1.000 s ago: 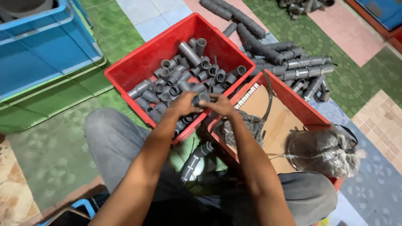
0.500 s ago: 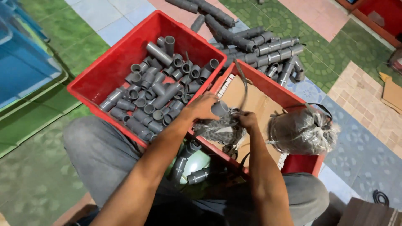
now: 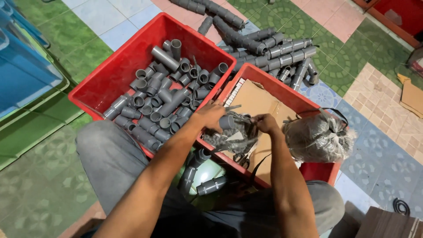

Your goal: Assembling PVC pipe fittings by connecting T-joints to short pipe segments.

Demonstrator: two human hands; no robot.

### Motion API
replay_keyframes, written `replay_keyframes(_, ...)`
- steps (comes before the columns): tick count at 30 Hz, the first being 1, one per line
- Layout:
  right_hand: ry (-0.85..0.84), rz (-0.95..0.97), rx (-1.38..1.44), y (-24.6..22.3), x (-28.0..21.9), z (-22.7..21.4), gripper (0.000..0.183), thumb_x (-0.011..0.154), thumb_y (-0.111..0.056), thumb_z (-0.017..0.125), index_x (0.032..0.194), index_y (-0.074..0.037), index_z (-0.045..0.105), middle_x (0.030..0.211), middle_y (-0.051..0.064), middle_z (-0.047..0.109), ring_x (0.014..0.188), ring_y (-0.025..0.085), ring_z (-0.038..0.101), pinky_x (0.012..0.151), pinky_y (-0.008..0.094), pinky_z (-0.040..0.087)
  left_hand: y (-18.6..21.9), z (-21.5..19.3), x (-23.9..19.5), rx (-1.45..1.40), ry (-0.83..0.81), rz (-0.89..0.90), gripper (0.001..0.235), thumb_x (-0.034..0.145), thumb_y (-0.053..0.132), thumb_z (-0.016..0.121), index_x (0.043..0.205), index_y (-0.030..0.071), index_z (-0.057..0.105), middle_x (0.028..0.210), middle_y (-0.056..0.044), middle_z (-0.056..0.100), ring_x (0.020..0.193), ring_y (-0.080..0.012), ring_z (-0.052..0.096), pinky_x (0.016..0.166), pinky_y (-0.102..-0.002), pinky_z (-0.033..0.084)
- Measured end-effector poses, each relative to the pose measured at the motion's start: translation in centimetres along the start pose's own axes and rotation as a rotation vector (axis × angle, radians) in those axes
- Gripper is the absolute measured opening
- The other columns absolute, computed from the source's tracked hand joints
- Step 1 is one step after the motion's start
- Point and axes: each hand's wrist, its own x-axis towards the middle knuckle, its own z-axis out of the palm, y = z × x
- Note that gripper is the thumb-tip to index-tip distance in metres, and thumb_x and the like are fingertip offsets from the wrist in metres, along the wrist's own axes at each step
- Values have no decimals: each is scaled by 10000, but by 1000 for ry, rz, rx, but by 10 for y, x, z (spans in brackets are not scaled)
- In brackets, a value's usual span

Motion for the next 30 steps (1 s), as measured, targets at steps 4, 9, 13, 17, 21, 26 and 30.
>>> replay_keyframes(4,10,-141,389,-74,-31,-8,348,912,-390,741,1191,-184,712,1151,136,708,1061,338,675,913,471,554,5,6,15,79,28,55,694,553,602,836,1050,131,725,1126,-69,697,1236,-283,482,1049,-468,371)
replay_keyframes(9,-174,-286,552,-94,-59,-9,237,799,-126,723,1011,-46,791,853,165,728,828,237,639,759,413,541,6,-3,10,40,68,120,714,563,569,837,1116,137,708,1120,-55,677,1223,-275,448,1052,-484,330)
replay_keyframes(13,-38,-133,1,-59,-39,-15,226,772,-320,716,985,-320,789,948,27,760,1003,319,689,907,451,535,-14,18,12,74,98,61,702,529,578,848,1082,164,721,1082,-47,693,1191,-276,470,1016,-480,365)
replay_keyframes(17,-168,-217,318,-138,-91,-46,346,882,-269,704,1211,-162,715,1187,135,711,1168,310,625,1045,466,445,-11,21,16,79,109,95,712,538,589,829,1099,165,711,1122,-37,682,1193,-273,464,1017,-462,354)
replay_keyframes(21,-194,-331,432,-136,-79,-26,79,894,-158,726,877,-114,790,674,62,711,688,146,624,729,321,508,-19,27,23,35,139,132,696,518,587,835,1044,149,711,1106,-20,677,1167,-261,481,995,-450,373)
replay_keyframes(26,-124,-284,361,-48,-25,9,133,866,-202,737,762,-123,762,645,55,673,650,167,599,688,348,480,-22,2,-4,46,171,114,667,524,550,843,1010,113,714,1050,-46,674,1132,-266,482,988,-475,377)
replay_keyframes(30,-180,-195,351,-135,-78,-30,301,955,-413,666,961,-129,764,814,95,703,802,218,638,812,401,500,-13,-4,-4,73,192,140,630,499,541,846,979,152,726,1015,-18,688,1126,-248,485,984,-455,371)
